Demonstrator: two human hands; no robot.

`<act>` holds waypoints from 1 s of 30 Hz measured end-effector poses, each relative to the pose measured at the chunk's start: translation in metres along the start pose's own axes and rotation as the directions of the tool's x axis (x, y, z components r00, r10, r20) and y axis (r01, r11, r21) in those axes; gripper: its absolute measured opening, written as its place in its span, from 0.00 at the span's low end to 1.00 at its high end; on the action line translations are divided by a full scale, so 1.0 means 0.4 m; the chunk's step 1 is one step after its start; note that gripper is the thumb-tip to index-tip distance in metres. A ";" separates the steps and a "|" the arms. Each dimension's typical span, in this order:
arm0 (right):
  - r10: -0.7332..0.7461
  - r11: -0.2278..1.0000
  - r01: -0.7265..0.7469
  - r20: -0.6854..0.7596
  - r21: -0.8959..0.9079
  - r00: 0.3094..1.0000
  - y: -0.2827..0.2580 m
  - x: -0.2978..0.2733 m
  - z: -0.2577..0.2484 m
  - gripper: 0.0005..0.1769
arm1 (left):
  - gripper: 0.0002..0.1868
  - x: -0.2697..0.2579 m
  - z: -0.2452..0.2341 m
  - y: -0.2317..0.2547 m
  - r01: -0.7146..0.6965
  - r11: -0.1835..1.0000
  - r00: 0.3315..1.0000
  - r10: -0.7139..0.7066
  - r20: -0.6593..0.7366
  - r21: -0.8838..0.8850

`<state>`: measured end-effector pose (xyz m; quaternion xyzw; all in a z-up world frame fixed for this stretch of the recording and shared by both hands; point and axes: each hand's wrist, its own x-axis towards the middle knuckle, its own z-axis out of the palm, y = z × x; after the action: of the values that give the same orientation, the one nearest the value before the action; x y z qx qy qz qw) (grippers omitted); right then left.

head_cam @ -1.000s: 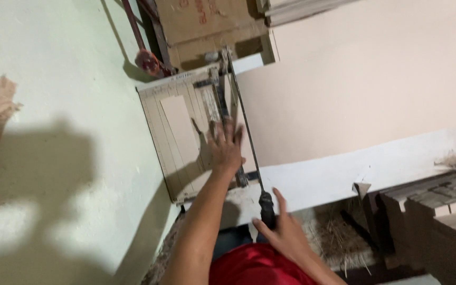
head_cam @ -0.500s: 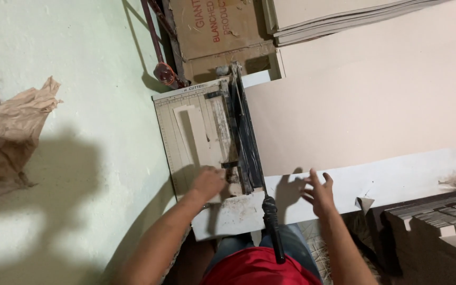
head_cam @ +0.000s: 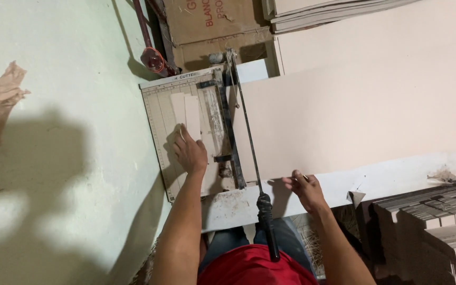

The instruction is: The person uses a manual paper cutter to trim large sheets of paper into smaller strips. They repeatedly position each sheet, pull the cutter lever, remove the cut pieces, and stack them on the table. The person also gathers and restacks the cut strips before continuing with additional sheets.

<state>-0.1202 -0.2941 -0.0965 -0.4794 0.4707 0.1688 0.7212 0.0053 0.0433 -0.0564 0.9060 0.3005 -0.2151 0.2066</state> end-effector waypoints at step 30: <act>-0.074 -0.210 0.373 0.395 -0.904 0.916 0.150 -0.333 0.160 0.53 | 0.69 -0.045 0.116 0.185 -0.481 0.778 0.834 0.263 0.486 0.404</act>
<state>-0.1955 -0.1829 -0.0104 -0.9114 0.0070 0.3784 0.1618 0.0266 -0.0426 -0.0672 0.9047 -0.0062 -0.4223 0.0554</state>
